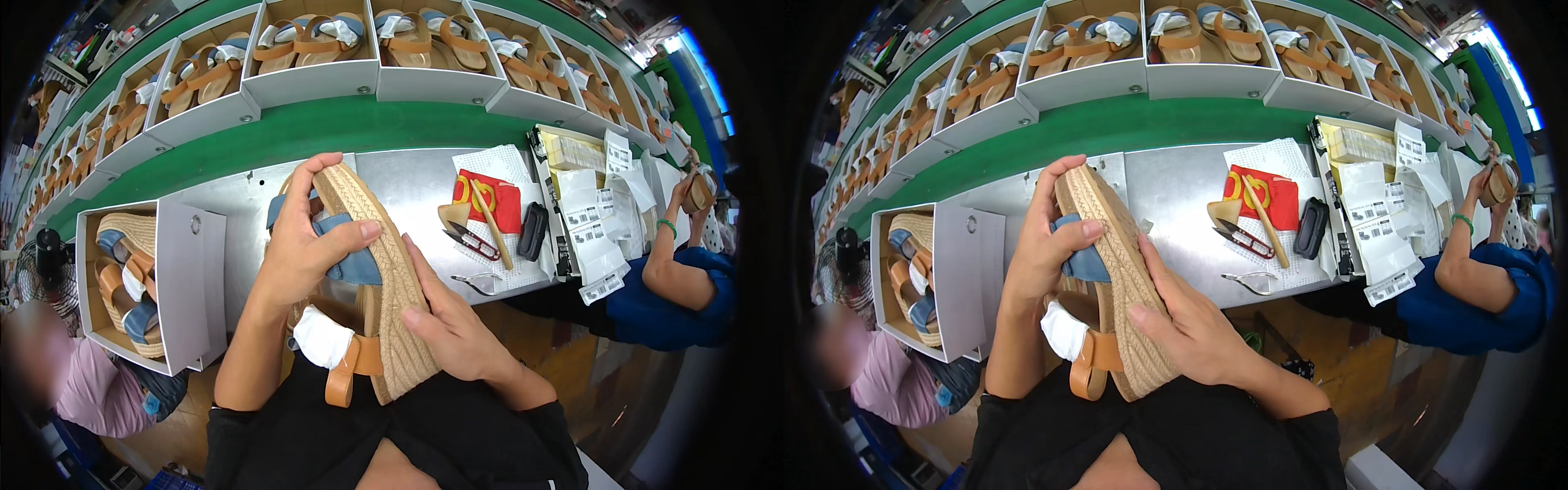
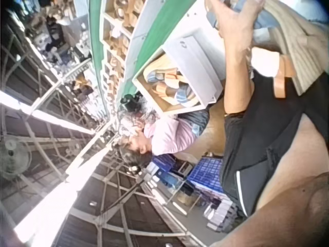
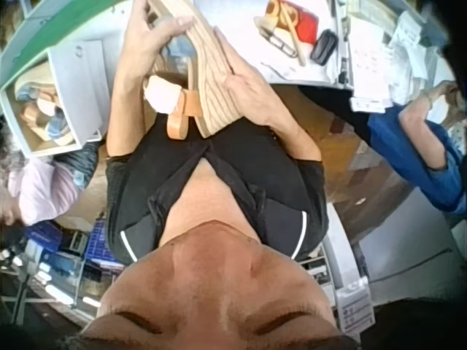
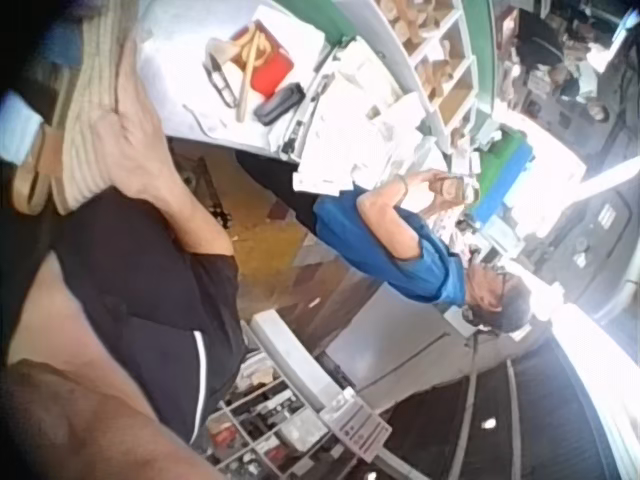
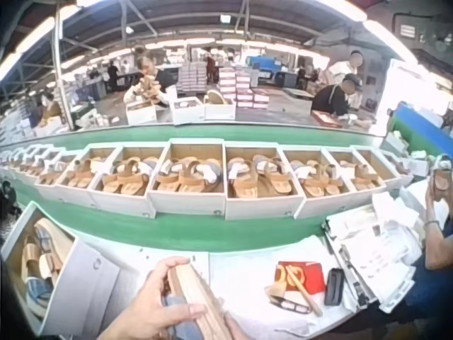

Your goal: The person inspects a pair of woven-sole sandals, trims excess material from the sole edges with a utility knife, and places the finished pair into a white box on a green conveyor belt. The person repeats this process for multiple pairs of sandals.

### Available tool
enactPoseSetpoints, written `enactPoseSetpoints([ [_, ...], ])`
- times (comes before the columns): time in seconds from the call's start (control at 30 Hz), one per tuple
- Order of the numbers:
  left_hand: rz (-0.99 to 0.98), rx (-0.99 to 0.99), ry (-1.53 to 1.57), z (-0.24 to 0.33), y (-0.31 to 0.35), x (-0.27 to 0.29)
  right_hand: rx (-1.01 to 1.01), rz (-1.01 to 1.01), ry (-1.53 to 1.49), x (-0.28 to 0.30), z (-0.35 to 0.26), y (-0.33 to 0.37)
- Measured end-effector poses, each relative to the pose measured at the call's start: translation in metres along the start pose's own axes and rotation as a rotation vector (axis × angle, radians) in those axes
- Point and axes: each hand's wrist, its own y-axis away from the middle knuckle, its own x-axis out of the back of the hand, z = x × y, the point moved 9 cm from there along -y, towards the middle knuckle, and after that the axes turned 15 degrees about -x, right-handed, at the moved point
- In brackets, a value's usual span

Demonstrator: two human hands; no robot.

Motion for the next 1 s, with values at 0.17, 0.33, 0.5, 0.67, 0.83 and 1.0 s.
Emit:
enactPoseSetpoints([
  [0.17,-0.008,-0.018,-0.005,0.0,0.0,-0.001,-0.061,0.009,-0.019,-0.001,-0.004,0.0],
  [0.33,-0.016,-0.019,0.001,-0.002,-0.005,-0.001,-0.004,-0.014,-0.032,0.005,0.005,-0.001],
  [0.5,-0.007,-0.025,-0.005,0.0,-0.005,-0.001,-0.007,0.041,0.146,0.005,-0.013,0.002],
  [0.67,-0.012,-0.025,-0.015,0.001,-0.004,0.0,-0.004,0.01,0.116,0.005,-0.011,0.001],
  [0.83,-0.015,-0.027,-0.017,0.0,-0.003,0.0,0.068,0.007,0.145,0.008,-0.007,0.005],
  [1.0,-0.006,-0.032,-0.019,-0.001,-0.002,-0.002,-0.066,0.053,-0.026,0.009,0.0,0.0],
])
